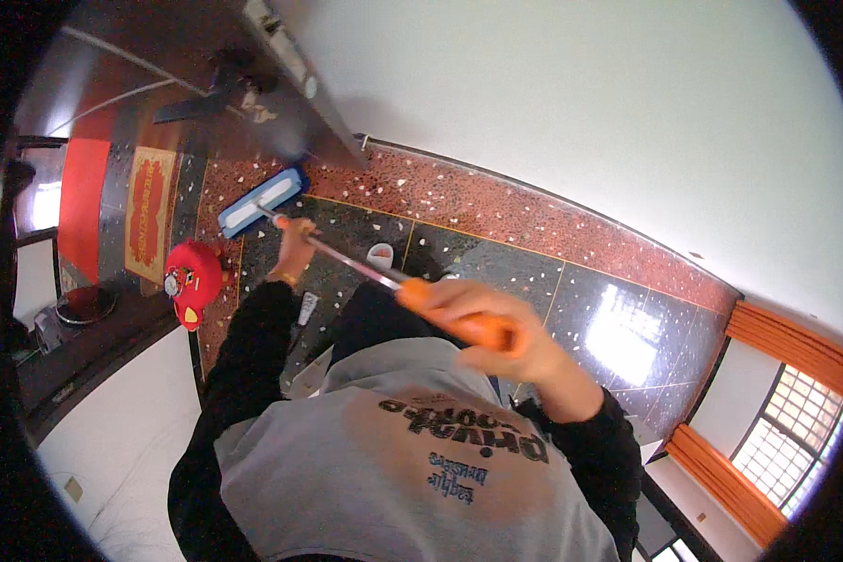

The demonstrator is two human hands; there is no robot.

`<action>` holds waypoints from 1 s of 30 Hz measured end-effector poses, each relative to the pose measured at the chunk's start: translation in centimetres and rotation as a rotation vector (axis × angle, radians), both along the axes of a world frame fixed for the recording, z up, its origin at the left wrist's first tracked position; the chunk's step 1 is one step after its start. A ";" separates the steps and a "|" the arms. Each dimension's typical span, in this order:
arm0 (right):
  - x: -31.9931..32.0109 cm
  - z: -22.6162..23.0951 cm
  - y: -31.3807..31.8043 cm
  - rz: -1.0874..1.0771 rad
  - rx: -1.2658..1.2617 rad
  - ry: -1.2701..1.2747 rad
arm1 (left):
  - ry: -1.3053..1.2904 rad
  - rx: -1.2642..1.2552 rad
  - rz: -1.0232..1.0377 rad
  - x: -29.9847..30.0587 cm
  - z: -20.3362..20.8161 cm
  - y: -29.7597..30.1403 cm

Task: The person mops a tiled floor in a bedroom using a flat mop. They move around a bed, a small white table, and a red toy, then pick up the white table and place it against the wall.

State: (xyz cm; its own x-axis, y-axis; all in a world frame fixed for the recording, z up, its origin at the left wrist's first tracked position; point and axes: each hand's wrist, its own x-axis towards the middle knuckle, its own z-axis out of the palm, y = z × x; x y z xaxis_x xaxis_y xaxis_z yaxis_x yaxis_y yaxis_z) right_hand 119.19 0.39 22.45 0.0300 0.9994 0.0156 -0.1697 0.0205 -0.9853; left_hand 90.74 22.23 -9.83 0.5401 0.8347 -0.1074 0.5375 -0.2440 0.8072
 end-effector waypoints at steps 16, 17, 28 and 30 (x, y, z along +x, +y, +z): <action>21.4 4.1 -31.0 -0.493 -0.111 0.060 | 0.075 0.092 -0.708 27.6 0.7 -26.0; 22.6 4.8 -34.4 -0.573 -0.136 0.011 | 0.055 0.085 -0.791 30.3 0.8 -28.7; 22.6 16.0 -54.4 -1.302 -0.237 -0.445 | -0.084 -0.040 -1.446 56.0 5.7 -51.3; 22.6 16.2 -55.3 -1.360 -0.109 -0.499 | -0.089 -0.073 -1.438 59.2 6.0 -54.0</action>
State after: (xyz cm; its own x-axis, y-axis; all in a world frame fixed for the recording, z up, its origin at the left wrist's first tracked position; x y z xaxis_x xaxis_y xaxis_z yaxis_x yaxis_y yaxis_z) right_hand 141.84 -54.88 38.65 0.9510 0.2002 0.2357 0.2743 -0.1945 -0.9418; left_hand 149.94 -31.76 -3.87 0.8996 -0.4342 -0.0470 -0.1858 -0.4781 0.8584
